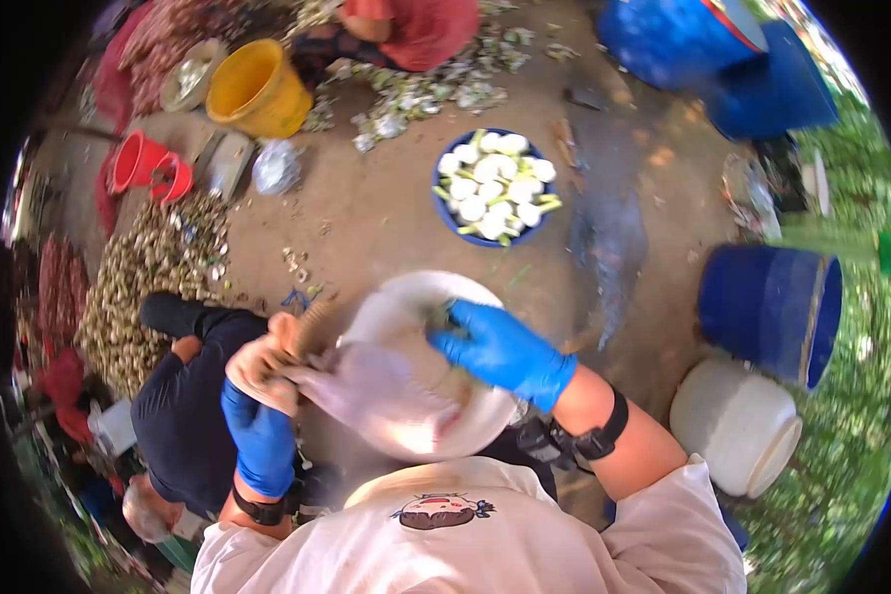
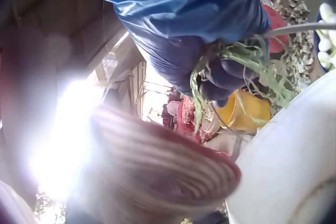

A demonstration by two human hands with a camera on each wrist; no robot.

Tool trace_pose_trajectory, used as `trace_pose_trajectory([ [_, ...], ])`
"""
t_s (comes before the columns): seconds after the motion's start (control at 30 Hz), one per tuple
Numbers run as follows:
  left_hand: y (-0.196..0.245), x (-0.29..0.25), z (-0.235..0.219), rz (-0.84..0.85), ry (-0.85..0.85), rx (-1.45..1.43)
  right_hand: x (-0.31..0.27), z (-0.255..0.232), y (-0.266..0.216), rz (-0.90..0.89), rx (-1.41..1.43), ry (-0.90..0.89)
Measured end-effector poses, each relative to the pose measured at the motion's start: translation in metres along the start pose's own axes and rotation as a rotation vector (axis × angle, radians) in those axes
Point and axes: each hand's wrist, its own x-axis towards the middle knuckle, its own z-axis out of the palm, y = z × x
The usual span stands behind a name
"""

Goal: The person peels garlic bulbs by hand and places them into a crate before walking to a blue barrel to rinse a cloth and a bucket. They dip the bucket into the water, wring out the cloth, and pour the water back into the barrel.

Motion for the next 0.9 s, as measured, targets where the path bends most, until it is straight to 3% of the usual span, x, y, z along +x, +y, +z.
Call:
trace_pose_trajectory([
  [0.03,-0.001,-0.005,0.017,-0.056,0.016,-0.052,-0.046,-0.003,-0.007,-0.018,-0.031,-0.061],
  [0.07,-0.006,-0.004,0.033,-0.109,0.024,-0.106,-0.094,-0.008,-0.015,0.055,0.151,-0.106],
  [0.1,-0.01,0.004,0.059,-0.082,-0.163,-0.037,-0.137,-0.01,-0.008,0.125,0.213,-0.153],
  [0.13,-0.033,0.013,0.084,-0.163,-0.381,-0.076,-0.173,-0.005,0.021,-0.106,0.156,-0.107],
  [0.2,-0.088,0.006,0.157,-0.192,-0.741,0.006,-0.241,0.008,0.069,-0.308,0.26,-0.067],
  [0.23,-0.068,-0.008,0.208,-0.481,-0.821,-0.316,-0.282,-0.007,0.063,-0.332,0.143,-0.063],
  [0.27,-0.049,-0.031,0.248,-0.831,-0.907,-0.589,-0.319,-0.016,0.07,-0.247,0.109,-0.058],
  [0.33,-0.056,-0.054,0.308,-0.734,-1.465,-0.29,-0.391,-0.031,0.088,-0.262,0.1,0.056],
  [0.43,-0.071,-0.125,0.394,-0.689,-1.503,-0.187,-0.489,-0.037,0.1,-0.242,0.06,0.282],
  [0.47,-0.047,-0.147,0.428,-0.75,-1.621,-0.206,-0.512,-0.044,0.103,-0.261,0.086,0.33],
  [0.5,-0.034,-0.173,0.465,-1.055,-1.567,-0.385,-0.531,-0.045,0.107,-0.164,0.078,0.36],
  [0.53,-0.044,-0.188,0.514,-0.958,-1.903,-0.569,-0.55,-0.045,0.112,-0.059,0.083,0.38],
  [0.57,0.002,-0.216,0.539,-0.947,-1.746,-0.258,-0.573,-0.047,0.114,-0.107,0.136,0.441],
  [0.6,0.033,-0.245,0.573,-0.888,-1.815,-0.227,-0.597,-0.051,0.115,-0.146,0.181,0.499],
  [0.63,0.033,-0.258,0.608,-0.88,-1.925,-0.184,-0.613,-0.052,0.118,-0.123,0.258,0.526],
  [0.67,0.034,-0.27,0.643,-0.862,-2.039,-0.141,-0.623,-0.051,0.132,-0.212,0.28,0.585],
  [0.77,-0.005,-0.319,0.724,-0.663,-2.13,0.261,-0.673,-0.061,0.149,-0.243,0.308,0.721],
  [0.83,-0.011,-0.35,0.758,-1.104,-2.336,0.338,-0.704,-0.067,0.163,-0.228,0.147,0.857],
  [0.87,-0.012,-0.367,0.78,-1.117,-2.365,0.376,-0.717,-0.072,0.173,-0.225,0.167,0.896],
  [0.9,-0.011,-0.383,0.803,-1.36,-2.444,0.359,-0.727,-0.078,0.183,-0.168,0.199,0.984],
])
